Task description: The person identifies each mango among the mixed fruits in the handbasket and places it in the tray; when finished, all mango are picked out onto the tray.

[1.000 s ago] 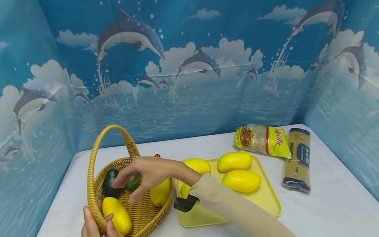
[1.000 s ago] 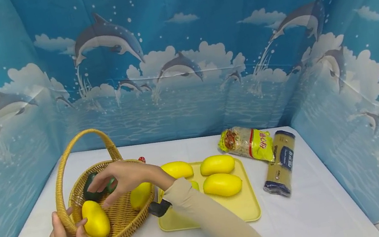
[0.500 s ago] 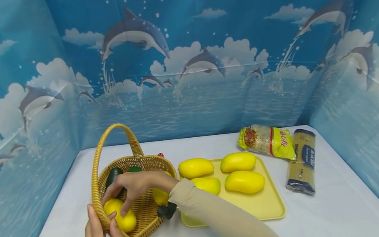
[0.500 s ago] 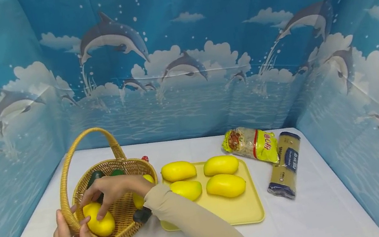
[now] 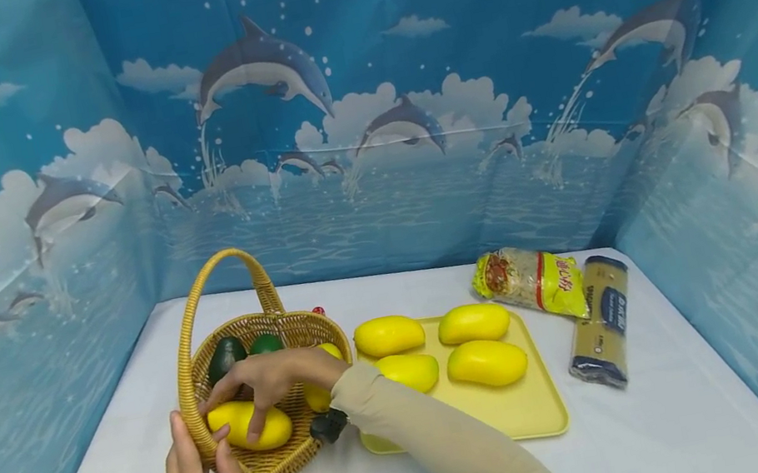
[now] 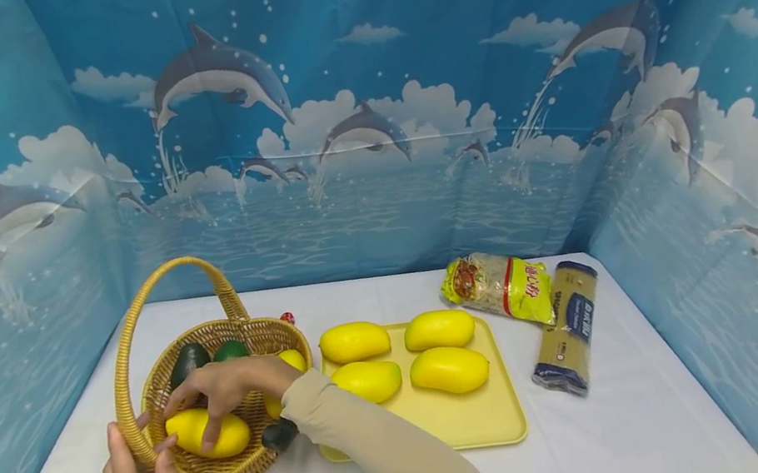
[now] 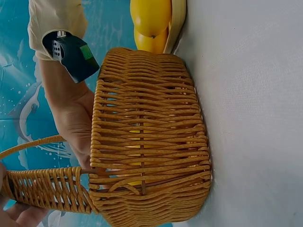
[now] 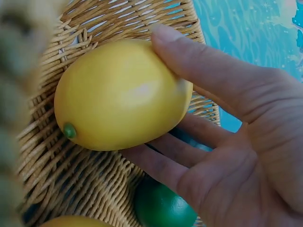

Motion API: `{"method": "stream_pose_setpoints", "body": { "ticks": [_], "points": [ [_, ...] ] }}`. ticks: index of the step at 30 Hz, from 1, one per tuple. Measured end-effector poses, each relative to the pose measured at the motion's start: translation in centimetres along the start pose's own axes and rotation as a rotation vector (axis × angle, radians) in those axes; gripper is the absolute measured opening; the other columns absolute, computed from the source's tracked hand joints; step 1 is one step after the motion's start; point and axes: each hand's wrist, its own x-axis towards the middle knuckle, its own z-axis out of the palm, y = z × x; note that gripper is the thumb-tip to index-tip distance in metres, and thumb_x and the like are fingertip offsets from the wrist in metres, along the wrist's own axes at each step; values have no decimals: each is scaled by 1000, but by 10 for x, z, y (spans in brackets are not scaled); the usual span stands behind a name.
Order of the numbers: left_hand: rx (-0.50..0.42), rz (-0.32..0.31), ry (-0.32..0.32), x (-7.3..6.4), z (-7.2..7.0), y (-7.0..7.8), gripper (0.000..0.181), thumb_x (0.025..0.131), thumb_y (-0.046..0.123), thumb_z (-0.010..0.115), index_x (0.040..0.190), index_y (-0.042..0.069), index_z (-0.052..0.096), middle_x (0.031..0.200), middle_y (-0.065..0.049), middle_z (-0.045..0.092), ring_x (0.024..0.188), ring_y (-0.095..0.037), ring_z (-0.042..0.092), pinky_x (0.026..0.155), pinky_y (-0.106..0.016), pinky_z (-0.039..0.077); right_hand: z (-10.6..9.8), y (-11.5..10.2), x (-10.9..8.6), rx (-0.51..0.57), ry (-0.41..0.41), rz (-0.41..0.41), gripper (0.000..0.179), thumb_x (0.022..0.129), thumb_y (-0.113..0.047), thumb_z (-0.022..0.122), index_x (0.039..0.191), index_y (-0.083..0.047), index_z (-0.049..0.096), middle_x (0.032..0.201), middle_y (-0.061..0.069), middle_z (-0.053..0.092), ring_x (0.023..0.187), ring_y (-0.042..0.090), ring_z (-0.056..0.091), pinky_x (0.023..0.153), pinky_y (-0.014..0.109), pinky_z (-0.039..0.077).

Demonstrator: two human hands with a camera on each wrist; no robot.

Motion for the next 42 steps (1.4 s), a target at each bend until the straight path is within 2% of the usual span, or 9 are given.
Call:
{"method": "stream_pose_setpoints", "body": {
  "ticks": [7,12,16,23,29,31,34,37,42],
  "points": [
    [-11,1,0,-1,0,0,63,96,-11,69,157,-5,50,123,-36,70,118,16,57,98,-2,45,1,-3,-5,-74,35,117,78,86,-23,94,156,-21,59,151,-9,62,132,0,57,102,8,48],
    [-5,-7,-2,-1,0,0,72,90,-19,70,157,-4,50,123,-35,70,118,17,57,98,-2,45,2,-2,-7,-83,43,114,78,87,-25,94,156,-22,58,150,-9,62,132,0,57,99,7,48],
    [-3,-12,-10,0,1,2,78,86,-23,71,158,-3,49,123,-35,70,118,17,57,99,-2,44,1,-1,-10,-56,49,80,78,87,-24,93,157,-20,58,150,-6,62,130,0,58,100,9,51],
    [-16,9,-1,1,2,3,71,90,-19,71,156,-5,50,125,-35,70,119,16,57,99,-2,45,-4,1,-29,2,117,-11,81,88,-21,93,159,-18,55,146,-4,64,120,1,61,102,14,53],
    [-61,32,26,4,1,11,57,98,-13,66,152,-11,51,126,-37,70,117,16,59,98,-2,46,-11,1,-51,-19,202,-143,82,90,-19,91,161,-10,50,155,6,59,133,4,57,106,13,51],
    [-69,33,30,5,1,14,56,97,-15,66,151,-12,52,125,-37,69,117,16,59,97,-2,47,-14,1,-59,11,221,-185,80,91,-15,90,160,-6,50,159,9,56,138,6,55,108,15,51],
    [-55,16,16,6,0,19,63,93,-21,67,153,-10,51,126,-37,69,118,17,57,98,-2,46,-15,0,-71,49,246,-227,78,91,-11,89,158,-4,51,160,12,55,136,8,58,106,17,53],
    [-54,9,12,6,0,21,66,91,-23,67,154,-10,51,127,-37,69,119,17,57,98,-1,45,-15,0,-86,82,276,-252,78,89,-8,89,158,-2,51,158,17,55,128,13,63,101,22,59],
    [-61,17,28,5,0,20,59,95,-18,65,153,-11,52,126,-39,68,119,16,58,97,0,45,-14,3,-110,97,323,-233,79,89,-11,89,158,-4,51,153,14,60,125,5,63,98,25,61]
  ]
}}
